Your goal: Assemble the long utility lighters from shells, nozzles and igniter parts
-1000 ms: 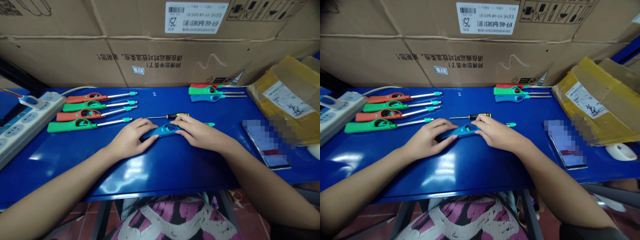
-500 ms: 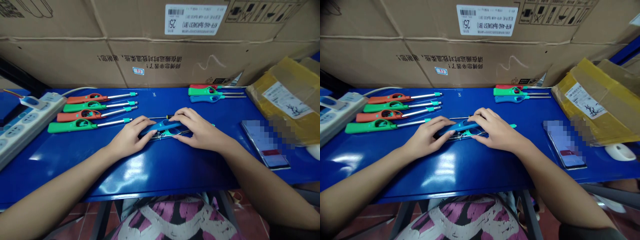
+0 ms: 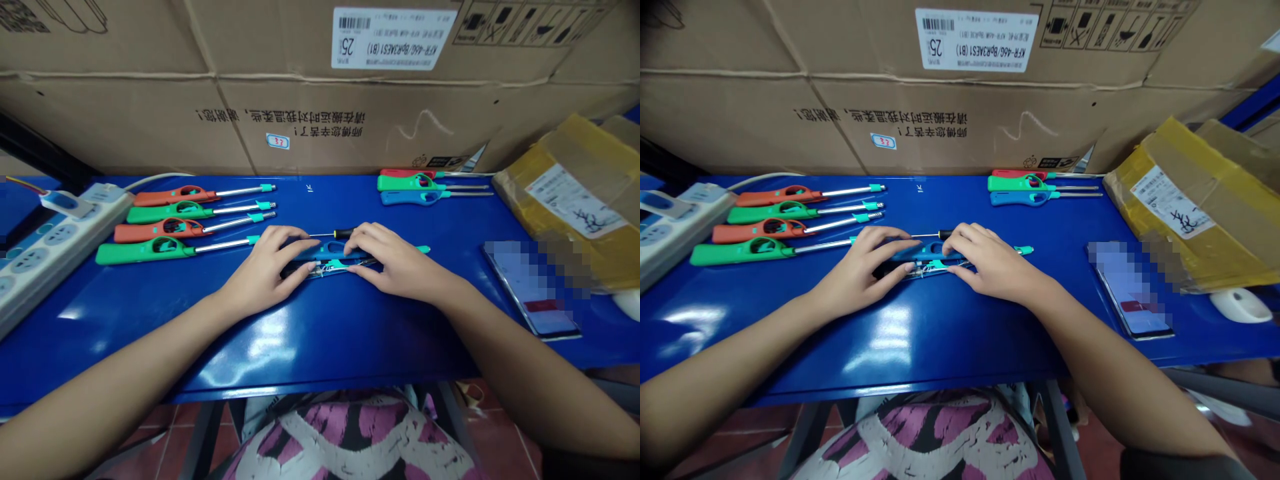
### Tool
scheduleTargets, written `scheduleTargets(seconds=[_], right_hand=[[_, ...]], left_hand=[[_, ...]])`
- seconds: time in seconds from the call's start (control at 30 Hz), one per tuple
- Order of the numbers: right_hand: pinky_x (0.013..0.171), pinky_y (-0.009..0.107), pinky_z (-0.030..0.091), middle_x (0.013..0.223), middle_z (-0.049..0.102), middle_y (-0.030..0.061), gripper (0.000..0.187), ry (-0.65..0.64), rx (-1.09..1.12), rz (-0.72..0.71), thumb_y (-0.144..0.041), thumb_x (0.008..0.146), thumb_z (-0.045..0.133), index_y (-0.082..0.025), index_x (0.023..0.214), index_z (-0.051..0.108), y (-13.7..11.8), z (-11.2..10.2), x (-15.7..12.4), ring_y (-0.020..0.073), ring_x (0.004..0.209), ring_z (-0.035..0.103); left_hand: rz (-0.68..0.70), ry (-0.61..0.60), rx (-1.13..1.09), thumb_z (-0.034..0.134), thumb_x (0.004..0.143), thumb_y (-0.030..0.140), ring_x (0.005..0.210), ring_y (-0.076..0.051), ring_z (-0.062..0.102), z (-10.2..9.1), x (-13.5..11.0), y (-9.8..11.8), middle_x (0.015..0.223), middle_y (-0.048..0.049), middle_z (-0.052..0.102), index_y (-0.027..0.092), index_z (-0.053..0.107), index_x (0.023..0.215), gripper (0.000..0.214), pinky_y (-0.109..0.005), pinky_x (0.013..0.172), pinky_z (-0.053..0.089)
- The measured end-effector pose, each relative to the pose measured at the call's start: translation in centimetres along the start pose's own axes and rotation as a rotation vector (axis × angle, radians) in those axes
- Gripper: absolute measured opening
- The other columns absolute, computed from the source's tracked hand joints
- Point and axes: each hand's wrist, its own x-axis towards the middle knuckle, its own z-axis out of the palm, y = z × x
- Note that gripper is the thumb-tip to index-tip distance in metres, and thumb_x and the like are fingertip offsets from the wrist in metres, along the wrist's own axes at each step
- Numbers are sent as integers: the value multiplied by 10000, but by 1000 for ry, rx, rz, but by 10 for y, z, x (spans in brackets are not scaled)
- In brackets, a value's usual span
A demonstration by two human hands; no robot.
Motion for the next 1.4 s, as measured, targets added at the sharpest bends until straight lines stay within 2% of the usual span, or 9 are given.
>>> scheduleTargets(seconds=[0.13,0.23,0.37,0.53,0.73,0.9,1.13,1.4], right_hand=[[897,387,429,1046,623,69,43,6,-66,-35,-254,953,622,-214,965,631,2,-3,-1,238,1016,550],[861,369,409,977,653,55,90,-14,-101,-47,-219,966,594,-199,898,649,3,-3,-1,217,959,566],[847,358,404,952,666,57,126,-19,-128,-45,-213,970,587,-182,871,659,2,-1,0,211,944,575],[859,354,415,944,678,59,112,-9,-98,-4,-193,951,601,-183,866,673,0,1,0,210,949,585],[821,331,447,838,699,31,96,37,54,141,-132,859,670,-186,781,686,-3,3,3,192,858,595],[760,316,455,785,711,30,108,69,92,252,-104,814,689,-181,741,710,-7,4,6,195,830,601],[796,328,459,797,724,23,121,59,115,253,-108,818,684,-185,743,739,-6,0,3,187,826,610],[737,305,459,744,722,17,119,99,163,300,-102,763,679,-191,709,734,-6,3,5,182,792,616]], left_hand=[[136,-14,-7,621,969,280,1121,-252,581,-1,1,3,1191,-97,660,224,680,1222,265,-426,981,469],[215,-58,35,595,985,241,1109,-245,603,0,1,4,1211,-92,675,237,676,1247,274,-404,940,478],[265,-91,83,546,1009,207,1150,-250,599,3,0,4,1303,-95,655,239,645,1312,320,-410,961,485],[284,-119,123,512,1021,194,1181,-253,591,5,-1,4,1348,-107,643,223,639,1328,333,-427,983,502],[289,-139,177,499,1023,193,1197,-271,581,5,0,6,1384,-103,626,226,633,1336,342,-454,970,513],[318,-125,195,498,1017,171,1166,-272,606,4,1,8,1369,-110,641,201,641,1322,338,-450,944,529],[342,-80,179,523,1008,170,1163,-255,626,4,0,7,1328,-102,673,193,670,1275,306,-427,947,539],[293,-86,216,532,995,182,1180,-294,607,4,1,12,1348,-103,660,193,703,1242,300,-457,938,526]])
